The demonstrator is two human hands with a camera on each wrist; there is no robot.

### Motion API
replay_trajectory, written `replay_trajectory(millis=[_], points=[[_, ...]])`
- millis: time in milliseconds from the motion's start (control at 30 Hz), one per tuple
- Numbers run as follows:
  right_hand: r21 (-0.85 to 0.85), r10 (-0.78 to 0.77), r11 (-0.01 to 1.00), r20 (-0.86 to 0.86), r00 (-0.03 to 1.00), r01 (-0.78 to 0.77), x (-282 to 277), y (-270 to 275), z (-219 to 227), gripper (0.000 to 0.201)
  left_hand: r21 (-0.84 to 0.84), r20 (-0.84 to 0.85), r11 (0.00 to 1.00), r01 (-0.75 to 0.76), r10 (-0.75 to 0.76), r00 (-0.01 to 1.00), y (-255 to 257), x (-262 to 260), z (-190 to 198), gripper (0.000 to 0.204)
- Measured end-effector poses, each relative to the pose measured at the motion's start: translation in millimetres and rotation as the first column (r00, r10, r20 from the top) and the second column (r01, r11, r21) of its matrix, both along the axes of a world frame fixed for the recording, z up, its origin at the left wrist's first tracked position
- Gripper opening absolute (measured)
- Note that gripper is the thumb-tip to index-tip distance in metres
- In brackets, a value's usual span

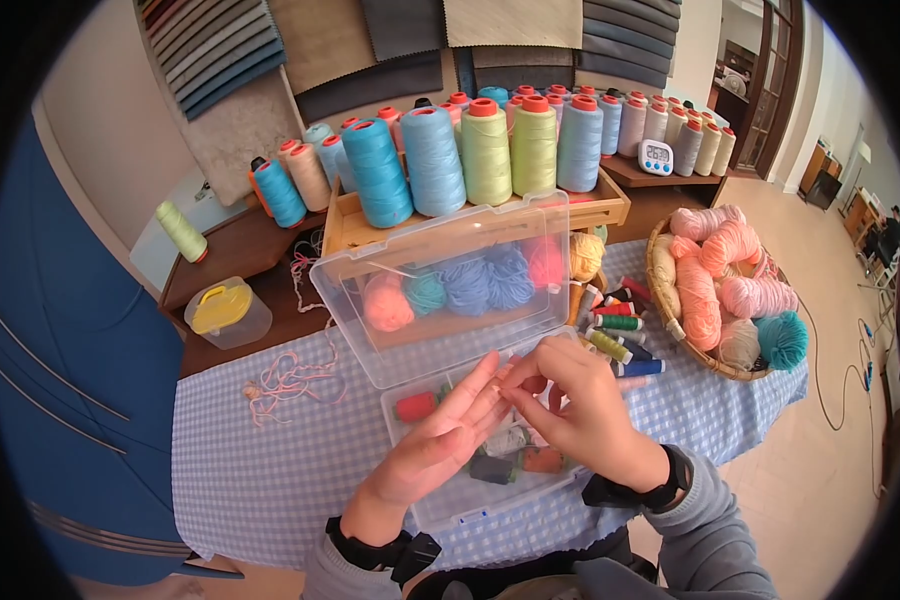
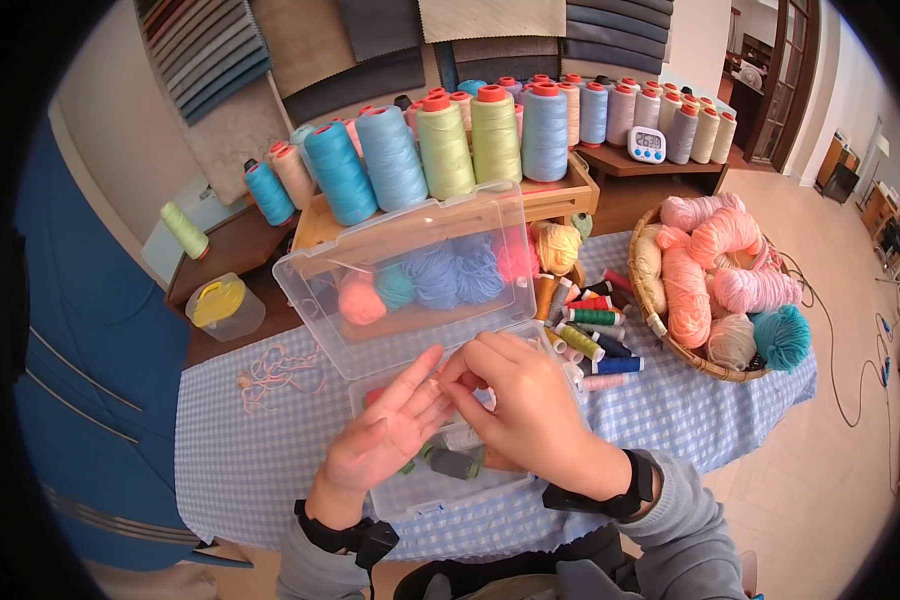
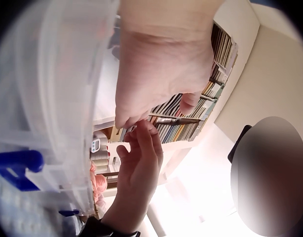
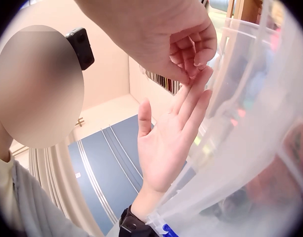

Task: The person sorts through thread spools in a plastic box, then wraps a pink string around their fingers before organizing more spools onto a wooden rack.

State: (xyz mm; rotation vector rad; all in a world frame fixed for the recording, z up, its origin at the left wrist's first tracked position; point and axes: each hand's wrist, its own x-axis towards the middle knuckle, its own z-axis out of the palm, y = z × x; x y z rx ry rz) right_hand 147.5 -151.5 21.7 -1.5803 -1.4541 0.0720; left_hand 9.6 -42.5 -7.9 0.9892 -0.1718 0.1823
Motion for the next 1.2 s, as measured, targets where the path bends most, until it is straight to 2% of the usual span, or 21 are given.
replay_trajectory(millis=[133, 233, 467, 533, 667, 733, 867, 933, 967, 1033, 1067, 1133, 1200], points=[[-0.014, 0.008, 1.000, -0.138, 0.990, -0.010, -3.6, 1.7, -4.0, 0.010, 0.079, -0.002, 0.997, -0.024, 0.024, 1.000, -1.1, 0.3, 2.0, 0.092], [-0.039, 0.001, 0.999, -0.171, 0.985, -0.008, -5.2, 2.5, -5.2, 0.010, 0.111, -0.013, 0.993, -0.034, 0.035, 0.999, -0.8, -0.1, 2.3, 0.092], [-0.041, -0.013, 0.999, -0.169, 0.986, 0.006, -5.6, 4.6, -11.7, 0.013, 0.173, 0.025, 0.984, -0.051, 0.047, 0.999, 1.0, 0.5, -6.7, 0.085], [-0.080, -0.025, 0.997, -0.179, 0.984, 0.011, -5.8, 4.1, -11.2, 0.014, 0.223, 0.013, 0.973, -0.057, 0.056, 0.998, 0.5, -0.6, -5.7, 0.080], [-0.043, 0.004, 0.999, -0.212, 0.977, -0.013, 1.6, 6.6, -13.3, 0.014, 0.317, 0.020, 0.945, -0.083, 0.081, 0.997, -1.9, -1.5, -1.4, 0.077], [-0.085, 0.018, 0.996, -0.237, 0.971, -0.039, 6.7, 5.4, -5.2, 0.014, 0.404, -0.018, 0.901, -0.160, 0.183, 0.983, -5.7, -1.1, -0.3, 0.082], [-0.211, 0.047, 0.973, -0.224, 0.973, -0.096, 16.3, 0.8, 6.3, 0.014, 0.489, -0.034, 0.857, -0.163, 0.205, 0.978, -3.4, -3.2, 0.6, 0.079], [-0.318, 0.112, 0.932, -0.200, 0.973, -0.172, 21.3, -1.2, 7.4, 0.014, 0.656, 0.006, 0.733, -0.177, 0.230, 0.973, -0.8, -3.2, -2.5, 0.078], [-0.318, 0.111, 0.933, -0.200, 0.973, -0.171, 23.5, -2.1, 5.9, 0.014, 0.656, 0.006, 0.734, -0.176, 0.229, 0.973, -1.0, -2.8, -2.0, 0.078], [-0.407, 0.185, 0.890, -0.085, 0.979, -0.204, 27.4, -2.7, 1.9, 0.018, 0.788, 0.010, 0.596, -0.152, 0.235, 0.972, -1.8, -1.6, 0.0, 0.076], [-0.407, 0.183, 0.891, -0.086, 0.979, -0.202, 27.2, -3.1, 2.0, 0.018, 0.788, 0.009, 0.597, -0.150, 0.233, 0.972, -2.5, -1.2, 0.6, 0.076], [-0.418, 0.190, 0.890, -0.022, 0.982, -0.181, 24.8, -2.0, 2.0, 0.018, 0.867, 0.057, 0.464, -0.183, 0.274, 0.960, -3.7, -0.7, 1.8, 0.075], [-0.378, 0.171, 0.914, 0.023, 0.985, -0.150, 19.8, 0.2, -2.2, 0.019, 0.851, 0.049, 0.491, -0.187, 0.280, 0.959, -5.0, -0.5, 4.9, 0.075]])
